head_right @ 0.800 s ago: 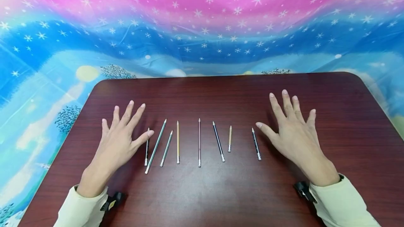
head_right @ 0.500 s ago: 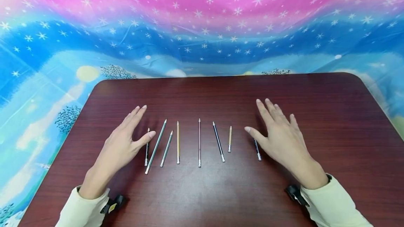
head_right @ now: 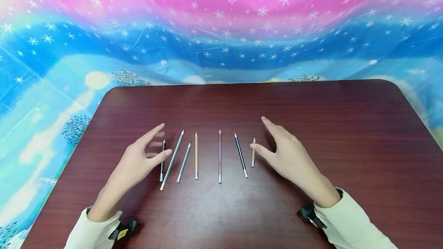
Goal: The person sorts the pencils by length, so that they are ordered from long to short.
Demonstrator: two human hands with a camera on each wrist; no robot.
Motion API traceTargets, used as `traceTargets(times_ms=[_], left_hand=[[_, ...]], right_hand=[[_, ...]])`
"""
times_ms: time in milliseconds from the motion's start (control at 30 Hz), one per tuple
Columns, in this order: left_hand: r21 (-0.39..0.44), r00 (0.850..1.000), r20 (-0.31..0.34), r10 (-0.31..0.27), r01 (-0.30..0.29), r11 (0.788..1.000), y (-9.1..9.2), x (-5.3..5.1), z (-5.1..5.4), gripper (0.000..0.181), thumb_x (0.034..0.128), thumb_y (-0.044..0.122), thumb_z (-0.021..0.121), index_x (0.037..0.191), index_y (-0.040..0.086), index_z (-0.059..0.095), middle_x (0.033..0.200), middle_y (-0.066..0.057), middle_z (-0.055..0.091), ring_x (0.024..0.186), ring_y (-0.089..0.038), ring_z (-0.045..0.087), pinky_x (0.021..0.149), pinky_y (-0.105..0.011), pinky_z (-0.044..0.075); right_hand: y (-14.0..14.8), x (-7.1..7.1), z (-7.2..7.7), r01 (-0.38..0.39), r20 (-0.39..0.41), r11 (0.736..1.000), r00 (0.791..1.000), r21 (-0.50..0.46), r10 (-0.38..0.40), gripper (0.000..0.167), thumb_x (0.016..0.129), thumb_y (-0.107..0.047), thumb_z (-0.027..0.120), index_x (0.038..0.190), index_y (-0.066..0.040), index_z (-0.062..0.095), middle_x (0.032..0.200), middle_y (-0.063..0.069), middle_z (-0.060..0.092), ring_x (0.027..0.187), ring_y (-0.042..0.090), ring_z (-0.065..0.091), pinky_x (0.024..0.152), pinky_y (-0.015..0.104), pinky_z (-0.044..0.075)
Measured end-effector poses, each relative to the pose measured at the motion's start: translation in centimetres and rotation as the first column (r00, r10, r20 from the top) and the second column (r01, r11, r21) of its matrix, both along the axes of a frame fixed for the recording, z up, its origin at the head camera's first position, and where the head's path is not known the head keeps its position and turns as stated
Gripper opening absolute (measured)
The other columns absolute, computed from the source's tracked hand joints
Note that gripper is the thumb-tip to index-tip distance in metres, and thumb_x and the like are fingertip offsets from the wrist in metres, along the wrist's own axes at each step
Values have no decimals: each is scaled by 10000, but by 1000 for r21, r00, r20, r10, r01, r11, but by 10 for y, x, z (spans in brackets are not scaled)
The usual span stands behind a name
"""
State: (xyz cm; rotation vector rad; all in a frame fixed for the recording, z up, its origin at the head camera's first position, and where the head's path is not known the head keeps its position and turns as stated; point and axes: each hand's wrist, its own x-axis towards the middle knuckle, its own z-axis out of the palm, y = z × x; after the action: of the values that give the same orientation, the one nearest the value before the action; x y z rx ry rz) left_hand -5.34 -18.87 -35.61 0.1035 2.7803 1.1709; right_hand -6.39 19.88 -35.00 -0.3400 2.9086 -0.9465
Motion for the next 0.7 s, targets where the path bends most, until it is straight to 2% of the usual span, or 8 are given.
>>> traceTargets(times_ms=[67,133,233,367,600,700], left_hand=[[29,1000,19,4,-5,1000,1,0,0,769,960,231,770,1627,193,389,1470,-137,608,1209,-297,695,944,-456,606],[45,999,45,13,-15,999,1,1,0,760,948,215,776,1614,180,413,1426,-123,645,1155,-255,719,888,-403,592],[57,997,77,14,-19,998,2,1,-1,750,936,220,782,1599,167,436,1358,-105,687,1067,-202,743,868,-354,542],[84,994,111,8,-17,996,2,2,-2,721,934,217,786,1575,137,468,1278,-102,716,998,-177,751,856,-331,555],[98,984,177,19,-37,995,4,4,-4,666,943,186,774,1548,119,502,1255,-91,717,1005,-178,744,804,-302,558],[103,982,187,14,-34,994,5,4,-4,641,947,165,768,1535,112,519,1237,-87,725,1006,-185,744,780,-292,559]], right_hand=[[-7,-1,0,-6,0,998,1000,-60,6,797,991,-415,724,1636,-122,360,1462,232,600,1198,379,659,939,561,586],[-14,-1,-1,-10,5,994,1000,-107,11,774,979,-373,749,1614,-103,399,1375,219,659,1184,363,685,900,521,616],[-23,-1,-1,-15,8,990,1000,-140,16,742,963,-324,774,1581,-72,448,1290,192,706,1129,326,713,893,505,614],[-33,0,-1,-25,19,985,999,-170,28,695,950,-265,791,1539,-39,498,1202,148,739,1067,283,737,900,503,576],[-49,0,-6,-16,146,962,988,-272,57,655,953,-231,782,1514,-17,521,1190,138,729,1006,212,737,738,254,556],[-55,-2,-9,2,217,945,973,-326,72,649,958,-205,765,1521,-11,508,1210,155,718,1008,205,732,757,242,580]])
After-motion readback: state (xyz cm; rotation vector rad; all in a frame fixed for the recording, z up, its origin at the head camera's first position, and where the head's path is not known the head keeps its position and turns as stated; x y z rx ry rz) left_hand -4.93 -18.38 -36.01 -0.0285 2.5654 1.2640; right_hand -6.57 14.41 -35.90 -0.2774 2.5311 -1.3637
